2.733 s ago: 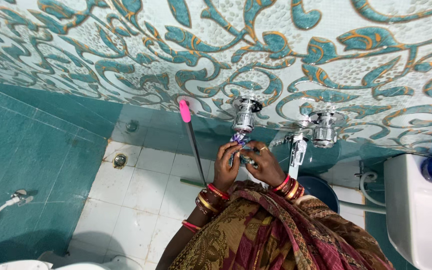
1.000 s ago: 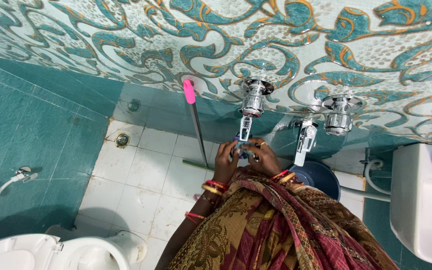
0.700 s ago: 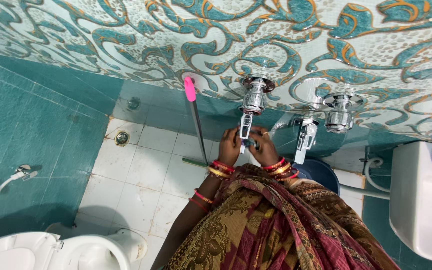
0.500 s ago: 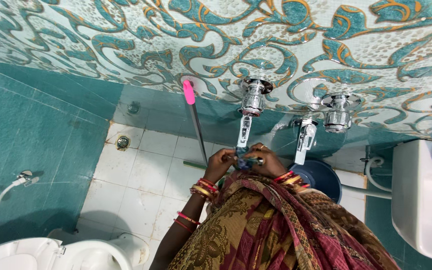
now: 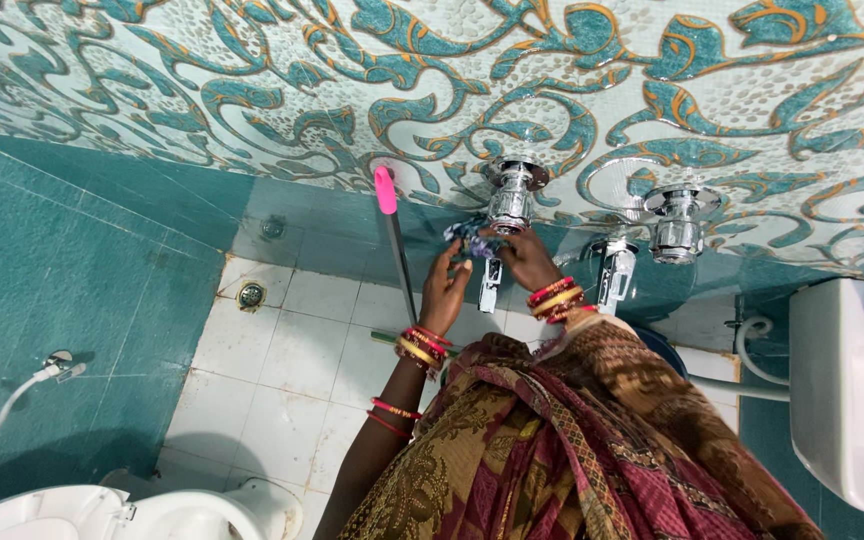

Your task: The person cleans several bathroom faucets and the sink area by pouring liquid from a blue bottle and scrubbing the surfaces with a cloth.

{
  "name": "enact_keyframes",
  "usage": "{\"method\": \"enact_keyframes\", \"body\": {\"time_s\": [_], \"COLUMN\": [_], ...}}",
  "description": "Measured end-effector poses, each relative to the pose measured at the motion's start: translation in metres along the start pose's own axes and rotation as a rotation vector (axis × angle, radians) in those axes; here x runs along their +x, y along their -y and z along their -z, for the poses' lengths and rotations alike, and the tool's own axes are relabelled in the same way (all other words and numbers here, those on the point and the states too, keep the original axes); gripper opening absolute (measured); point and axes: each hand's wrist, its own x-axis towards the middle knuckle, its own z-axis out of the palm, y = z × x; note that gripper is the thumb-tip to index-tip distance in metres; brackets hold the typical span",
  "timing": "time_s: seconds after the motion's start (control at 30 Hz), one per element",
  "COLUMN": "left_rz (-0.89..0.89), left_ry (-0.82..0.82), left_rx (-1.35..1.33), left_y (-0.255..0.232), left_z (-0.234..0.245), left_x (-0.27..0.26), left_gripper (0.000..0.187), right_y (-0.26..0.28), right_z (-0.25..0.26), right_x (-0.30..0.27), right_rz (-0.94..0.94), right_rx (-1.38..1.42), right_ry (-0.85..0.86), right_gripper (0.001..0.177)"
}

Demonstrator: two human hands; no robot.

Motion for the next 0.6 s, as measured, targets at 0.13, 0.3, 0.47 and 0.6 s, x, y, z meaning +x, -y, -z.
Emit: {"method": "enact_keyframes", "body": {"time_s": [0.13,0.3,0.47,0.6], "left_rz": [-0.019,-0.342,-0.337,-0.105], "left_ry": [0.075,0.081,0.074,0.099], "left_rx": [0.062,0.226,0.226,-0.153], "left_y": [0.002,0.032,0.048,0.052], "left_z": [-0.01,-0.026,-0.04,-0.042], "left_x": [0.018,0.047,0.068,0.075], "left_gripper": [0.062,0.05,0.048,0.048], "right_y": [-0.059,-0.118,-0.109,-0.075], "right_z": [-0.027,-0.053,-0.047,-0.044], "right_x": [-0.001,-0.024,-0.024,0.006], "right_rz": [0.308,-0.216,-0.418,0.037], "right_rx": [0.13,0.761,1.075,0.111], "right_ry": [-0.33,-0.417,-0.472,-0.462], "right_gripper": [0.037,0.037,0.033,0.026]}}
